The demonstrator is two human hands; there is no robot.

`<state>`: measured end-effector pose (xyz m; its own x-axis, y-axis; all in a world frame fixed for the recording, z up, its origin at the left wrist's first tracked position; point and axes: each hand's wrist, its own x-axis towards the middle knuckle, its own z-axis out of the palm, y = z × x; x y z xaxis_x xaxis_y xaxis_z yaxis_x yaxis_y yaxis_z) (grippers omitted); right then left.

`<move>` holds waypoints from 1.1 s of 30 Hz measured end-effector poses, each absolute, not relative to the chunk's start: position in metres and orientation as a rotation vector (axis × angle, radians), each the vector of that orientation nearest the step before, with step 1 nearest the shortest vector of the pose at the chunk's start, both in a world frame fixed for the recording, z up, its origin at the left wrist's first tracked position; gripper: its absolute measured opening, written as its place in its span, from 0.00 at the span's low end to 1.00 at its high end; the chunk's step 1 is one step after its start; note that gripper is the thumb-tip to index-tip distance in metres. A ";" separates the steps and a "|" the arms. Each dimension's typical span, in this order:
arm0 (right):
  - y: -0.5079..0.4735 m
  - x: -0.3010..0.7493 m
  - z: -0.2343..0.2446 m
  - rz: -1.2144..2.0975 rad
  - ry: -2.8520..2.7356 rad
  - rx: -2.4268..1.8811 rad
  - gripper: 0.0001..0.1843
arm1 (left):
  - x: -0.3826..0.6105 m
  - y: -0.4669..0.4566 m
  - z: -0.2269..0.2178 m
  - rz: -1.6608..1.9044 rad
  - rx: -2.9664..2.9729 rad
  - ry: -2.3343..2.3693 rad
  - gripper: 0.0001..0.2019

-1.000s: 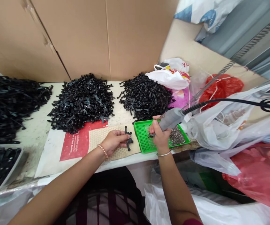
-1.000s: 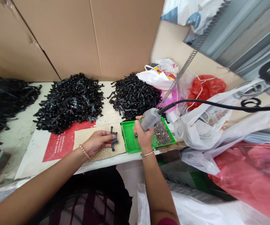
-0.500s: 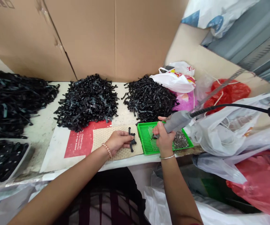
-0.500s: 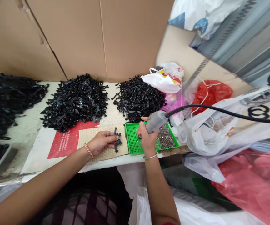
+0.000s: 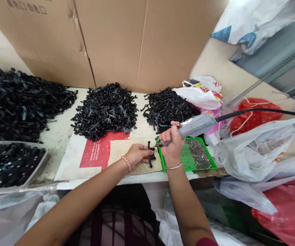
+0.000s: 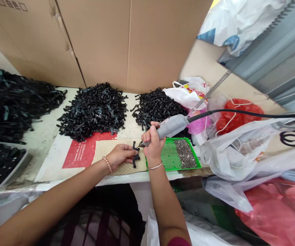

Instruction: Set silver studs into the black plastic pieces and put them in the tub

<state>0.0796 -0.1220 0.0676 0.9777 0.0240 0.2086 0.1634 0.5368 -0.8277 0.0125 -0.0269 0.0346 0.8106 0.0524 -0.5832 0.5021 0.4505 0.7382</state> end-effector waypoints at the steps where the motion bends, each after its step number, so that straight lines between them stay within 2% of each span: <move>1: -0.121 0.080 0.067 -0.080 -0.202 -1.006 0.17 | 0.013 -0.027 0.034 -0.297 1.074 0.583 0.09; 33: -0.120 0.074 0.062 -0.119 -0.211 -1.064 0.17 | 0.012 -0.027 0.029 -0.286 1.092 0.567 0.11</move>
